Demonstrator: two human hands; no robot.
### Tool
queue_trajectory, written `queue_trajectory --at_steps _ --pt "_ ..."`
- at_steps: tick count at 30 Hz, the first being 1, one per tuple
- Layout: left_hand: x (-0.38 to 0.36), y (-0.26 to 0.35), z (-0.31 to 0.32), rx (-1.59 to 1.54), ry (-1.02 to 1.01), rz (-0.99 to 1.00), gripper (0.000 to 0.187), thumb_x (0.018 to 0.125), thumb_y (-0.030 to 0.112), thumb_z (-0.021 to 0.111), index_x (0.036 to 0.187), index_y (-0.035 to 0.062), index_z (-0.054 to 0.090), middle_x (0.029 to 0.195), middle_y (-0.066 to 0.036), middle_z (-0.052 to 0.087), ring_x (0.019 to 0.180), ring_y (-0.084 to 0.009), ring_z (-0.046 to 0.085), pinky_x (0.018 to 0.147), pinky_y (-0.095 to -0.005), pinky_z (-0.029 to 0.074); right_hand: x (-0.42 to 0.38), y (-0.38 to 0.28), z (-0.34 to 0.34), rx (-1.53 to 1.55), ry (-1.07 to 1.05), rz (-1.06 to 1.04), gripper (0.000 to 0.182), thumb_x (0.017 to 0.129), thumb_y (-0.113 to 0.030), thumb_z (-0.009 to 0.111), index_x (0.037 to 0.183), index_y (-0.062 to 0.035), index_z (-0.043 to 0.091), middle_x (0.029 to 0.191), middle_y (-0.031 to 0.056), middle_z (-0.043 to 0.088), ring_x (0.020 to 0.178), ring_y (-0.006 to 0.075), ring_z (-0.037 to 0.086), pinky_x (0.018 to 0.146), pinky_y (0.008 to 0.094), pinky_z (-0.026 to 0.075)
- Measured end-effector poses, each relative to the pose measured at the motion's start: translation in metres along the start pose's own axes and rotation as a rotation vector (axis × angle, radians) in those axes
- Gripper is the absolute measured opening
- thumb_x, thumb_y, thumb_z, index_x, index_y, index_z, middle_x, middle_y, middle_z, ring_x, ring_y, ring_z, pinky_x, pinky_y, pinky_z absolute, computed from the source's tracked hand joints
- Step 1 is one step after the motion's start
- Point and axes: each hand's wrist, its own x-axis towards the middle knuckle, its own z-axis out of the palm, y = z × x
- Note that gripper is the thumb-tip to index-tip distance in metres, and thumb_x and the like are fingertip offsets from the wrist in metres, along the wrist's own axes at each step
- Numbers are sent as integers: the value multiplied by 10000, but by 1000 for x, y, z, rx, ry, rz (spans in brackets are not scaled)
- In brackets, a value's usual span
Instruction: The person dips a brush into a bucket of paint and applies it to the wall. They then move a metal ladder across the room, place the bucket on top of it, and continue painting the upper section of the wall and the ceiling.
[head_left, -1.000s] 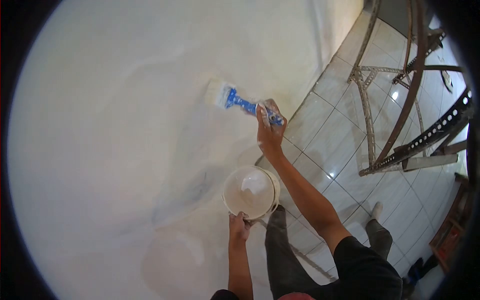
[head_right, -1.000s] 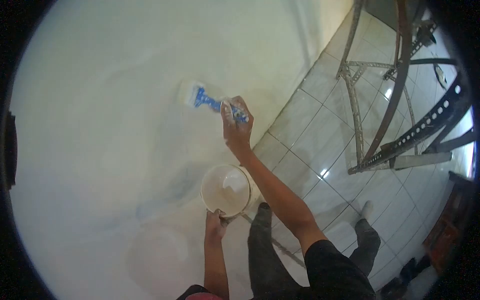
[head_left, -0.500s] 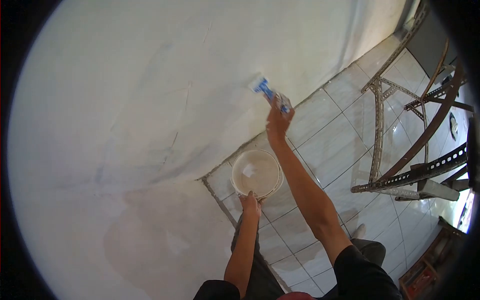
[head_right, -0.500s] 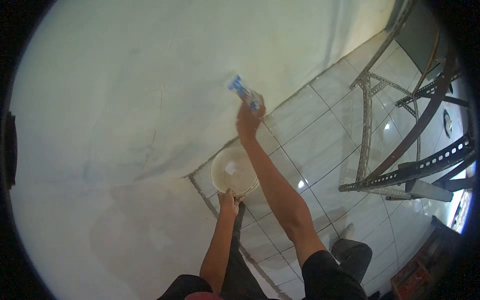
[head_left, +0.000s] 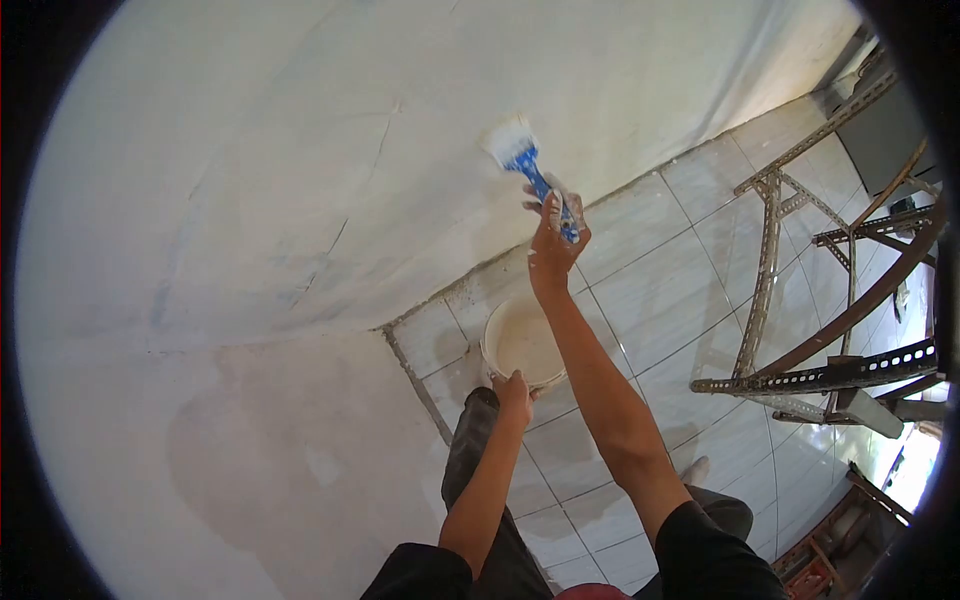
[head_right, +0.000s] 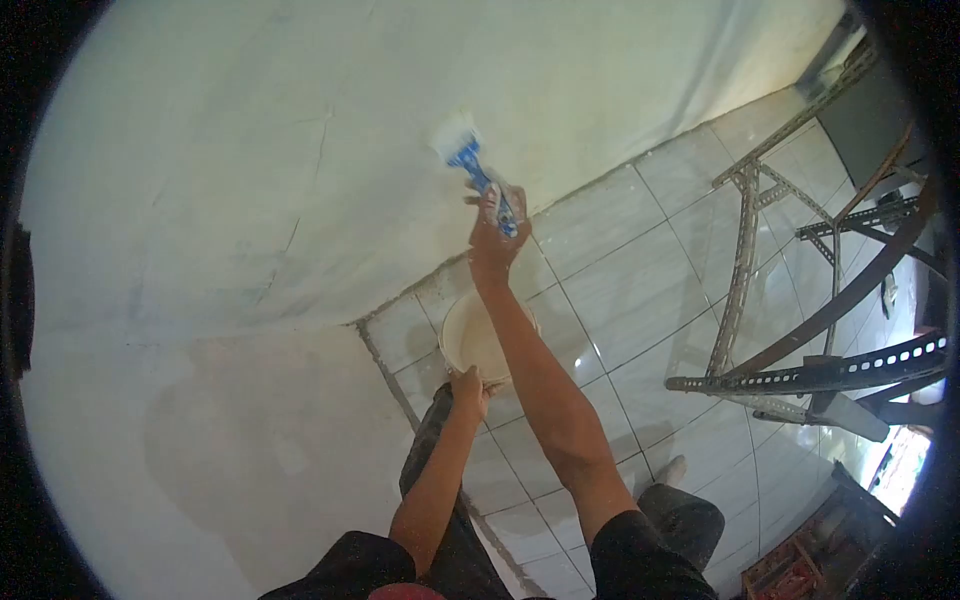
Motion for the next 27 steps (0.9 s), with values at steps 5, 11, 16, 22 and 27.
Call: queue_trajectory --at_steps 5,11,16,22,27 --pt "-8 12 7 -38 7 72 503 834 56 423 1282 111 201 1186 -157 411 950 -285 538 629 -397 499 -20 31 -12 11 390 337 323 922 -142 473 1185 35 413 1084 150 565 846 159 609 706 215 474" --pt "-8 11 3 28 87 147 456 812 37 451 1233 74 279 1119 -144 458 832 -220 571 498 -307 485 -22 -89 73 -14 59 167 287 913 -113 471 1094 110 480 1044 189 563 911 249 613 714 259 516" --pt "11 -11 -11 -65 87 -5 476 815 35 450 1254 77 271 1155 -141 452 885 -235 562 529 -327 494 -34 -113 94 223 -167 17 273 925 -110 439 1079 108 495 985 195 583 879 259 619 750 293 512" --pt "27 -28 -8 152 103 137 525 810 16 428 1281 109 216 1167 -147 441 915 -247 575 509 -309 488 -42 -43 48 -41 -128 94 236 909 -120 501 1082 36 536 959 123 596 825 156 605 717 248 456" --pt "-55 30 11 -33 32 86 483 824 26 435 1265 57 239 1123 -147 431 853 -201 532 485 -307 406 -80 -24 -110 -1268 -375 -349 276 861 -150 595 1057 42 565 1093 124 530 950 182 526 795 307 435"
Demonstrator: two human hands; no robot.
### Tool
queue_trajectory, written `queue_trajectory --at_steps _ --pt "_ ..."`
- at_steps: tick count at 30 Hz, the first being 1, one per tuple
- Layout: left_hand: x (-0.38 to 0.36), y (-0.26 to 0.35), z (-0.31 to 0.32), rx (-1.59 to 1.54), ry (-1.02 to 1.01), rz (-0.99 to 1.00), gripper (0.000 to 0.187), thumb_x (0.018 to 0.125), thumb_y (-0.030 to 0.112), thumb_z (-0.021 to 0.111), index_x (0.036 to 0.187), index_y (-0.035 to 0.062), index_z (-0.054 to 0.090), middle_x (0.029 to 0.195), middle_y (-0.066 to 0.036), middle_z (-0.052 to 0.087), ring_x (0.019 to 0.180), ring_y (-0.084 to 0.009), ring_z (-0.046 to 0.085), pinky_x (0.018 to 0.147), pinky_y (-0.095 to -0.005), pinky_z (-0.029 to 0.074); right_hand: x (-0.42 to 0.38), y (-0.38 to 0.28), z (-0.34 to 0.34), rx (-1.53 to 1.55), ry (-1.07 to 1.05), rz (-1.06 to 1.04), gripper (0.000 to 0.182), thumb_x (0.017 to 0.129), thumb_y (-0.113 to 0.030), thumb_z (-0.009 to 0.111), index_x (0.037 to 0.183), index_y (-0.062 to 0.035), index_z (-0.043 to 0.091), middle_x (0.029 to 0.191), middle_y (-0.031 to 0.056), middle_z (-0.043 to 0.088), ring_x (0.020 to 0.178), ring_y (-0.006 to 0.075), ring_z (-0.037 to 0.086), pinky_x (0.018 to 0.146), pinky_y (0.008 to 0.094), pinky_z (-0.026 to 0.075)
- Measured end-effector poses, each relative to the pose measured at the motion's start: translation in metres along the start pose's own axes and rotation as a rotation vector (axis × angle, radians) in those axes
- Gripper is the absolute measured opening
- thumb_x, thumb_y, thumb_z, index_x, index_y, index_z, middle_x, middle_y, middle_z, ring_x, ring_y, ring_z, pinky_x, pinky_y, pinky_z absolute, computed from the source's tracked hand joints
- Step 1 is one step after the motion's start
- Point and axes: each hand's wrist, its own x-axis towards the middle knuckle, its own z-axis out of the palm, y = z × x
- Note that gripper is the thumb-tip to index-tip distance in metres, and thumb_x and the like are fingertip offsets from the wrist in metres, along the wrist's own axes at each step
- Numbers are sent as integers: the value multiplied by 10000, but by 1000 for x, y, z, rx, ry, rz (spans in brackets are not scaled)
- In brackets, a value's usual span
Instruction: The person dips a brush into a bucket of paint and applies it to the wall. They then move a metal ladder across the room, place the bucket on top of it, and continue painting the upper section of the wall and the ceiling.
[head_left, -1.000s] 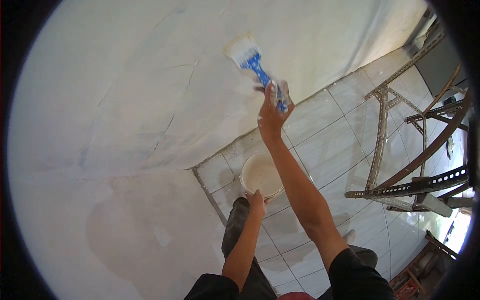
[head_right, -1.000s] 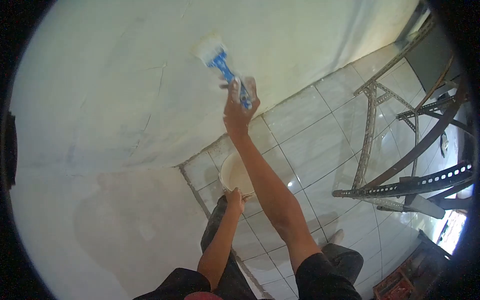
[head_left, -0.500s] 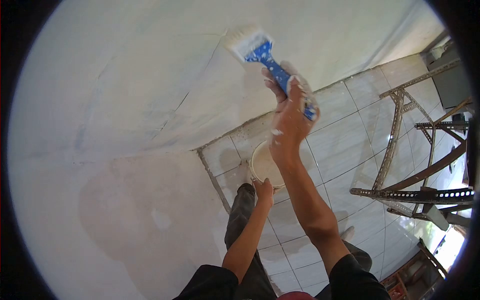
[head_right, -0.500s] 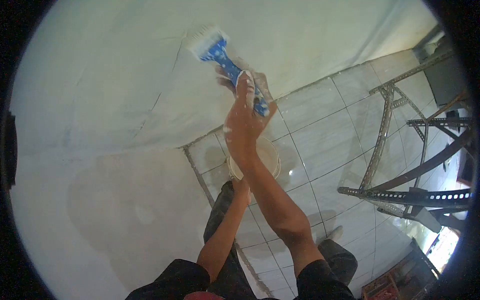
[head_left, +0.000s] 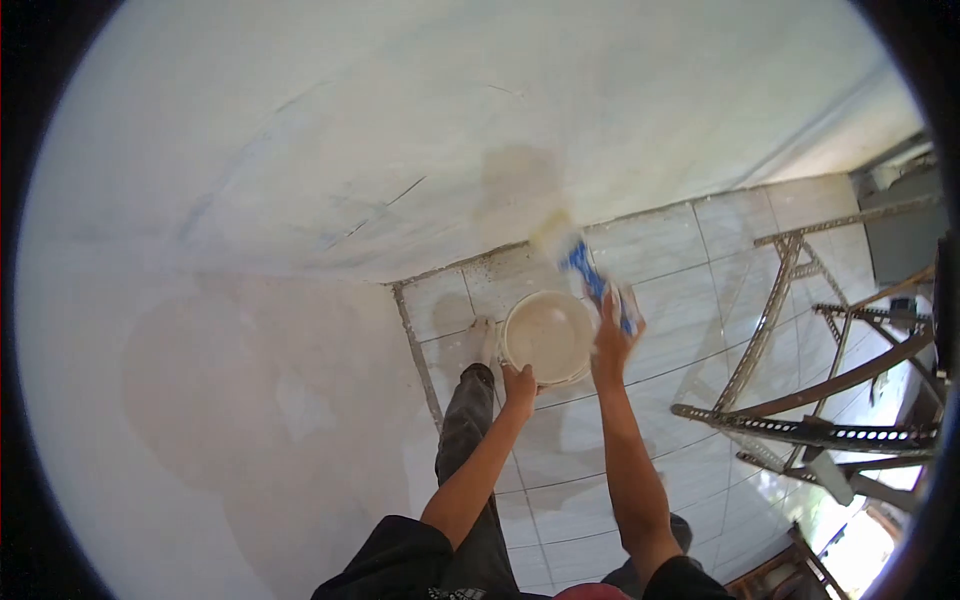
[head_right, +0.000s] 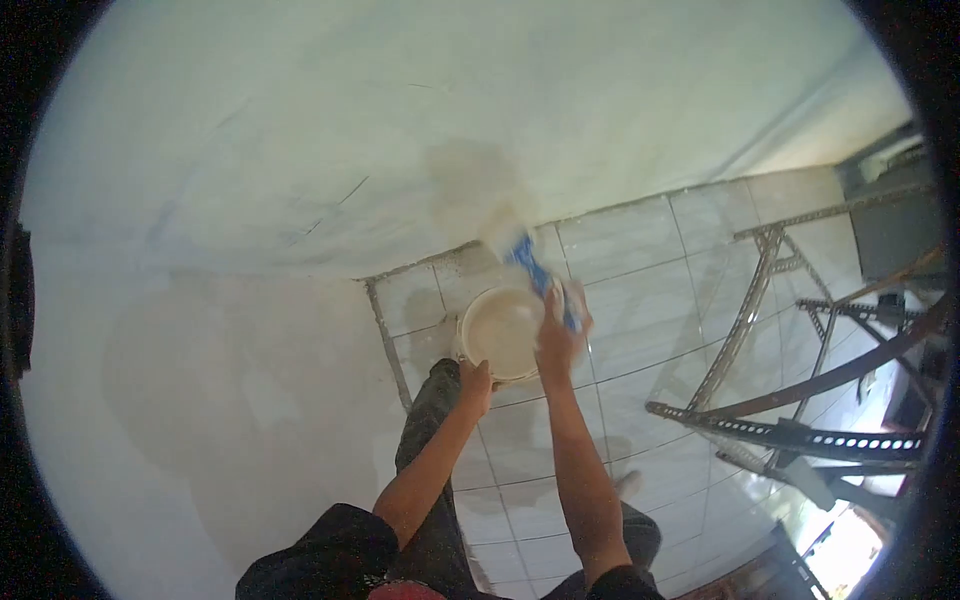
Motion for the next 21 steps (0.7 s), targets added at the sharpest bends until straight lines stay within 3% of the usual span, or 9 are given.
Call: queue_trajectory --at_steps 1,3,5,7,9,11,17,19,21 --pt "1 -10 -9 -29 8 7 483 824 26 435 1265 57 239 1123 -147 431 853 -201 532 485 -307 406 -16 6 -23 10 -46 8 274 845 -150 618 1034 43 570 1063 123 546 938 201 531 799 317 435" --pt "-9 -34 -25 147 36 91 484 813 21 431 1261 63 254 1159 -160 423 928 -227 539 567 -317 468 -21 -27 -94 516 -249 584 270 798 -132 660 983 44 573 1005 139 569 884 245 561 773 331 449" --pt "-57 -38 -28 96 90 179 441 802 33 451 1219 14 311 1109 -184 464 960 -265 535 690 -345 455 -57 -2 -126 388 -424 239 242 770 -112 668 933 39 574 922 150 588 802 273 586 733 353 468" --pt "-115 -25 -21 22 164 291 408 791 45 472 1177 -34 367 1058 -208 505 992 -304 531 813 -373 441 -78 -12 -161 296 -513 120 209 749 -70 665 929 16 603 835 124 588 703 197 581 633 310 467" --pt "-202 -27 -23 284 284 498 425 775 40 476 1172 -63 363 1049 -239 502 995 -350 516 850 -401 407 -64 -76 -233 427 -684 -34 181 723 -65 656 875 16 602 780 156 568 695 258 582 641 331 470" --pt "-297 -7 -16 285 245 364 566 757 -20 456 1297 3 288 1248 -175 406 1168 -274 407 993 -347 316 -74 -101 -281 361 -672 -289 224 704 -76 639 906 14 601 789 199 560 739 355 571 661 390 466" --pt "-433 -14 3 215 360 644 541 768 -2 464 1284 -28 303 1249 -218 389 1182 -329 388 1000 -381 289 -76 -142 -363 177 -882 -357 260 715 -71 605 956 24 587 851 251 558 802 430 534 741 468 441" --pt "-462 -11 9 201 416 703 540 768 2 464 1281 -36 302 1244 -230 387 1182 -346 381 1002 -389 280 -74 -148 -381 110 -676 -506 245 711 -66 601 937 29 599 819 255 568 779 434 538 760 458 448" --pt "-474 -6 6 194 456 749 539 767 5 464 1279 -44 301 1239 -243 385 1183 -364 374 1004 -397 271 -66 -156 -378 132 -757 -539 208 712 -66 599 894 35 601 792 252 567 755 436 535 733 464 445"
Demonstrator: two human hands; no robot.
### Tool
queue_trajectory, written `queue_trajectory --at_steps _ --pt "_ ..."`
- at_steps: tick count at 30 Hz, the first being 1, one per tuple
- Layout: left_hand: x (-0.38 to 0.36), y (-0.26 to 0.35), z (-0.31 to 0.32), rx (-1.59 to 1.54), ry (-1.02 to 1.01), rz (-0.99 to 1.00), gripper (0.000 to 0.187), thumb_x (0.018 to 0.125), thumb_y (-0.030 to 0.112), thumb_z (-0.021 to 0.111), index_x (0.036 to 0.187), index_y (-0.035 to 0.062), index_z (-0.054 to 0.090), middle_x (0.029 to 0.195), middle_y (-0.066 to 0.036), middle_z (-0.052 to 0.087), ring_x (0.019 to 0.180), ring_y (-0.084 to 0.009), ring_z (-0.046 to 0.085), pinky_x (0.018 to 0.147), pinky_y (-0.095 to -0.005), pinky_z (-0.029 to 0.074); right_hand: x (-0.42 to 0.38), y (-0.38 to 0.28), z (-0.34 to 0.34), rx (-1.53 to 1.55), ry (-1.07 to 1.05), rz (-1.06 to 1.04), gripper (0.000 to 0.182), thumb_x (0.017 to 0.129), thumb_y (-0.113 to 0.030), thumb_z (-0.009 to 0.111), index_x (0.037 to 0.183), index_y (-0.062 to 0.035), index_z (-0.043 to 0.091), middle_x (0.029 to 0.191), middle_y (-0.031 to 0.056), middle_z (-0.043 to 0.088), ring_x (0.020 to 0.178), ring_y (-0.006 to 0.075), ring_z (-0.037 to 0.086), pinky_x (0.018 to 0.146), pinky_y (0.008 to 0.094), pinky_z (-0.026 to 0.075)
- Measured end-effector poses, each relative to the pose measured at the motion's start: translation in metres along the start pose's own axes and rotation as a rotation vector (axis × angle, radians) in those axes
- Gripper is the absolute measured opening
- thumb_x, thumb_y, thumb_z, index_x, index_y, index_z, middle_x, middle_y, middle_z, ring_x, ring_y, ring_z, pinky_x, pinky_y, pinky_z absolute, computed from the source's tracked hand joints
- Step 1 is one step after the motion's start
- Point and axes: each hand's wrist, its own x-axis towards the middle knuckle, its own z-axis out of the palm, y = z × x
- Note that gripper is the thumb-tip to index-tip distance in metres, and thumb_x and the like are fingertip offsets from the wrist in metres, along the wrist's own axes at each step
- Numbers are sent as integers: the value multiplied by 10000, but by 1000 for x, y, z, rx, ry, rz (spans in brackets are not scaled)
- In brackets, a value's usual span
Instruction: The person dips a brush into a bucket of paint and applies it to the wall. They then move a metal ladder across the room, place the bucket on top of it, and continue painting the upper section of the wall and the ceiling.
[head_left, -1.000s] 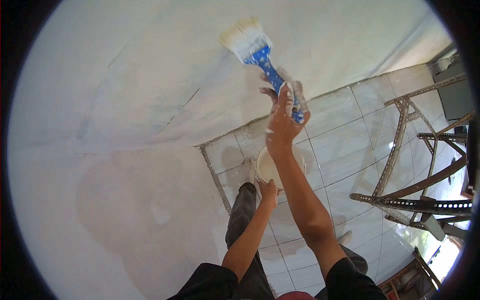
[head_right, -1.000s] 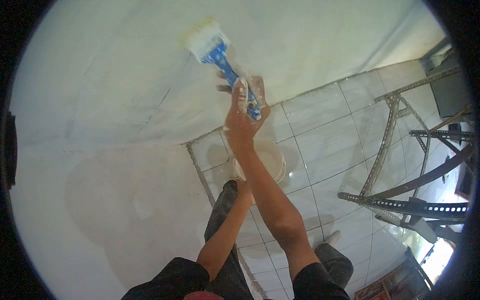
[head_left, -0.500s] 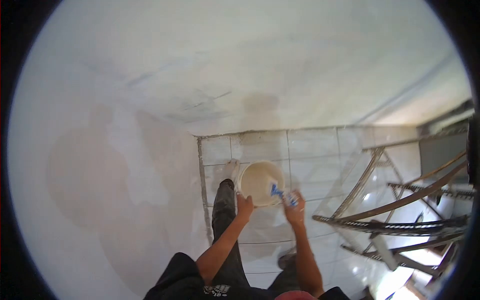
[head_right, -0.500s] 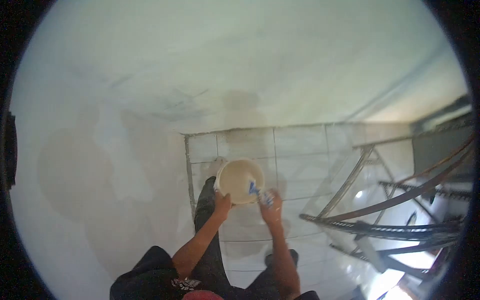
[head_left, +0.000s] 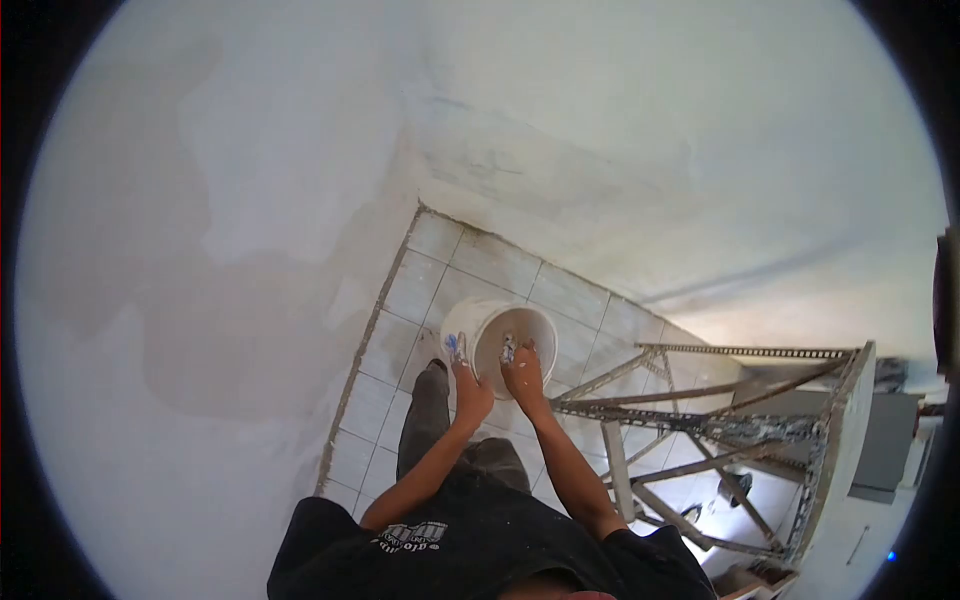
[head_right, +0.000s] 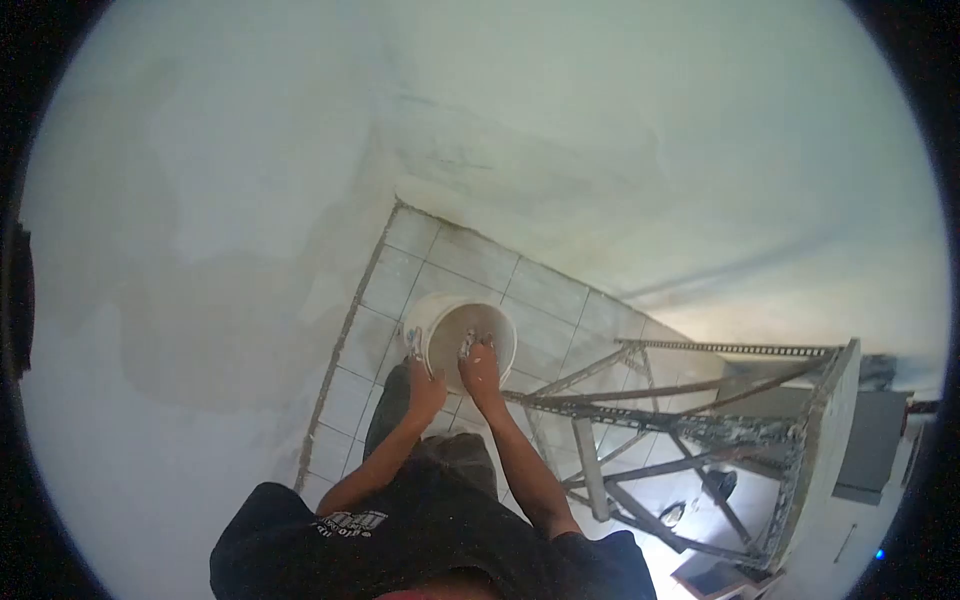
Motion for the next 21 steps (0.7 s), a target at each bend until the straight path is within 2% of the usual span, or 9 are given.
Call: queue_trajectory --at_steps 5,8,11,14,15,17,19,20,21 --pt "32 -28 -4 30 5 -159 566 755 14 477 1282 -55 283 1236 -275 367 1185 -391 355 1017 -415 245 57 -8 10 240 9 36 108 711 -60 597 727 43 568 705 237 557 692 437 527 680 473 441" --pt "62 -20 -11 -25 -33 -172 580 751 10 476 1288 -54 268 1251 -273 351 1193 -391 347 1024 -411 243 58 16 39 -5 -98 -38 113 709 -59 600 745 45 575 752 247 576 726 434 542 695 466 445" --pt "95 -11 -9 148 -3 -47 582 756 -9 462 1300 -31 257 1274 -258 335 1204 -362 350 1027 -402 249 94 -14 20 65 -60 -70 115 722 -62 614 757 45 586 807 238 603 808 397 585 711 409 474" --pt "125 -9 -7 13 -39 -127 574 773 -20 450 1313 12 258 1277 -220 355 1173 -324 401 988 -378 325 111 -44 -20 347 -77 115 134 752 -71 632 802 46 592 845 207 627 850 303 622 710 362 485" --pt "134 4 -12 28 -47 -123 574 773 -20 450 1313 12 258 1277 -220 355 1173 -324 401 988 -378 325 114 -44 -27 485 12 203 138 768 -70 635 823 49 594 852 178 634 844 257 622 719 333 491" --pt "153 39 -21 -384 -156 -427 553 788 31 469 1304 12 269 1231 -219 402 1036 -316 522 716 -348 514 116 -33 -20 629 104 299 142 785 -69 639 844 53 596 858 148 641 839 210 623 729 303 498" --pt "170 -8 -8 -414 -170 -467 531 792 28 461 1290 79 284 1144 -160 470 854 -217 586 490 -282 502 105 -8 9 1003 422 776 247 807 -64 628 1003 77 577 930 133 628 825 175 608 753 281 505" --pt "172 -6 -6 -403 -169 -483 531 792 28 461 1290 79 284 1144 -160 470 854 -217 586 490 -282 502 101 -6 11 1003 414 795 247 807 -64 628 1003 77 577 930 133 628 825 175 608 753 281 505" --pt "176 9 -7 -425 -145 -515 513 794 28 457 1278 61 291 1133 -164 476 858 -213 582 510 -287 503 103 -10 4 1212 339 765 240 812 -62 626 998 78 569 932 126 621 830 178 607 755 274 509"
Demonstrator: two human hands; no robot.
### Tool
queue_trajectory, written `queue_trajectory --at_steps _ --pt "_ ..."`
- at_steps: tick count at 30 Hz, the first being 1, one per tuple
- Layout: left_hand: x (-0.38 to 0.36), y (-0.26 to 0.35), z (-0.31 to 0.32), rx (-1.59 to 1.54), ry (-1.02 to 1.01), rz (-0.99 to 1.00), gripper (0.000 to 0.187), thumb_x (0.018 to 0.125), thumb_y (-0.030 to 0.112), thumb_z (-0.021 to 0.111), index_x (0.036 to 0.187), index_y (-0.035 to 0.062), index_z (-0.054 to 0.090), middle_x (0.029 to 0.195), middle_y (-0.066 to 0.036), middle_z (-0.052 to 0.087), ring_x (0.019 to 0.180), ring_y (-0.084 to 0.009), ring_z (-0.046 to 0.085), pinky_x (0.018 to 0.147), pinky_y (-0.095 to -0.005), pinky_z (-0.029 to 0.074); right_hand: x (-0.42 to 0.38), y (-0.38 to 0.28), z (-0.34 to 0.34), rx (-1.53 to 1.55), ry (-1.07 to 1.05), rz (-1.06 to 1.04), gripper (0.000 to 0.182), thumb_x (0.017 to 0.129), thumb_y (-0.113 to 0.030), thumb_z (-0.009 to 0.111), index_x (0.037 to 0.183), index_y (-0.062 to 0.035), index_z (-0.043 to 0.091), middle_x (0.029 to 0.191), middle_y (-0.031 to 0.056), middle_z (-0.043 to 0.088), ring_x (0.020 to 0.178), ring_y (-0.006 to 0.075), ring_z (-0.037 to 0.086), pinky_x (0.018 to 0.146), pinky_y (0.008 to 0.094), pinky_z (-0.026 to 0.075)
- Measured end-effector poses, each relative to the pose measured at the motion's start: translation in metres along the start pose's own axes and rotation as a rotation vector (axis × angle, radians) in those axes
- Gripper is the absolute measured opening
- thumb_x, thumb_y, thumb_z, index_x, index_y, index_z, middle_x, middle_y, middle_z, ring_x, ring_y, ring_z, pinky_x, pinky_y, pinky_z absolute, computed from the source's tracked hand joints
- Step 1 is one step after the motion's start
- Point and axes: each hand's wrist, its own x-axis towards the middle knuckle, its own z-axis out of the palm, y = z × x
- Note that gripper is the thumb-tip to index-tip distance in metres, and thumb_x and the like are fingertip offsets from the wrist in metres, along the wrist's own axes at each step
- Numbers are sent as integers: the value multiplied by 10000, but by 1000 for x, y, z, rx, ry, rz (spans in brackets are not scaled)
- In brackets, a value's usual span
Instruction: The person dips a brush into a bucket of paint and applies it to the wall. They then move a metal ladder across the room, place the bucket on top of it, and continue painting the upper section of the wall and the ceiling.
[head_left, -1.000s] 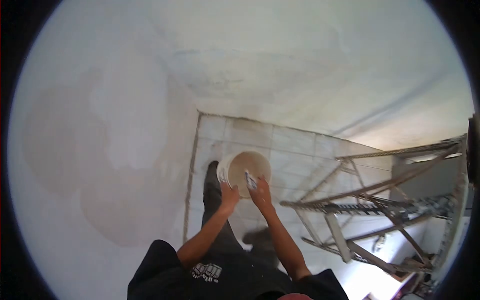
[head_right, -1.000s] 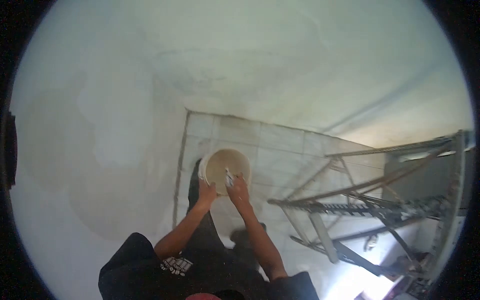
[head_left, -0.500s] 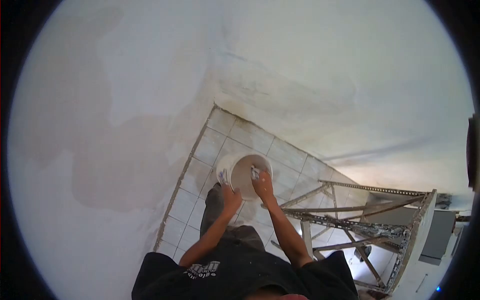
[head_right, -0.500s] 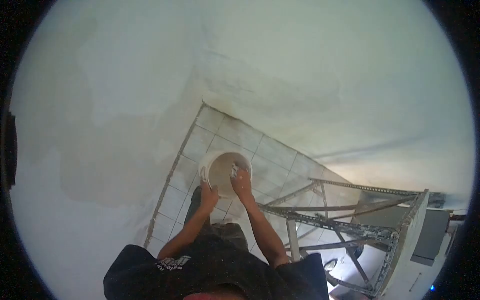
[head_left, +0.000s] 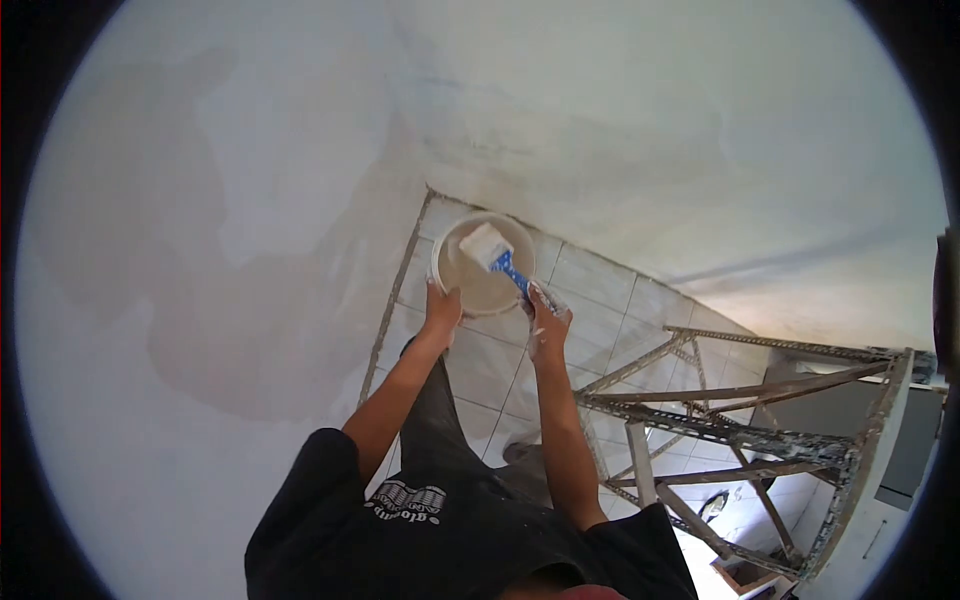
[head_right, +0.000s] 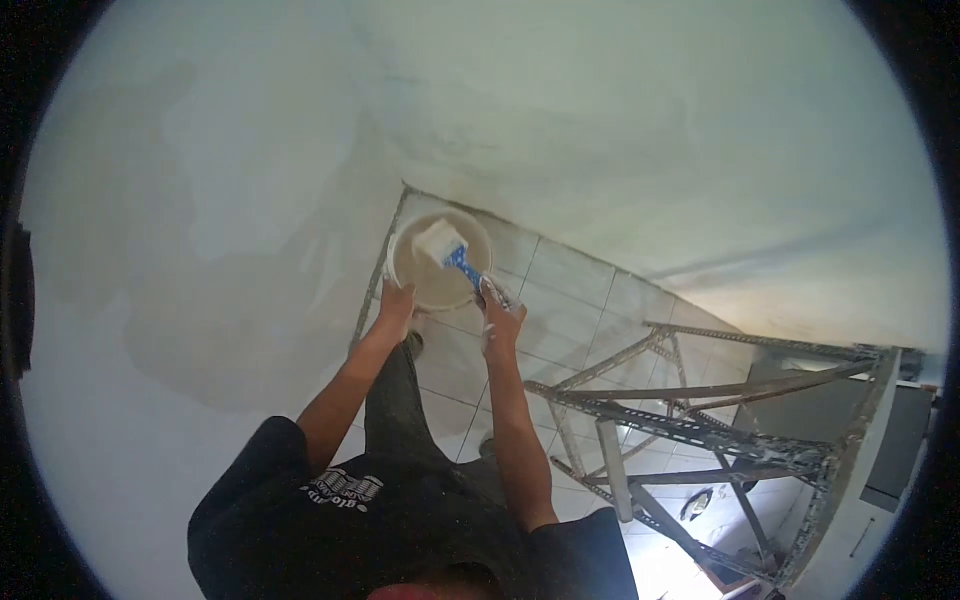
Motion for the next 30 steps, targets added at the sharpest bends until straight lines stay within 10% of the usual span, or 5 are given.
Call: queue_trajectory --at_steps 12,14,25,30 --pt "261 -112 -29 160 -3 268 399 810 5 457 1194 13 351 1083 -165 488 894 -239 578 628 -337 517 139 185 36 -78 -276 245 219 898 -155 523 1056 -4 514 725 -32 474 534 24 363 453 167 272" --pt "286 -120 -30 69 116 -8 382 819 30 468 1181 20 348 1055 -144 489 874 -228 568 643 -342 513 162 208 42 -42 -221 153 240 903 -158 518 1098 -20 489 731 -34 483 541 10 371 443 162 277" --pt "348 -195 -53 -44 134 -166 401 839 66 451 1198 81 274 1086 -134 436 889 -239 543 584 -362 503 339 289 111 -147 211 -504 241 879 -161 569 1058 0 570 742 -32 511 572 19 400 453 176 305" --pt "335 -208 -61 -107 163 -177 402 841 52 432 1202 73 257 1115 -142 414 922 -262 535 583 -358 511 362 266 143 121 222 -493 304 862 -141 584 1120 18 568 890 55 609 676 73 485 642 210 423"
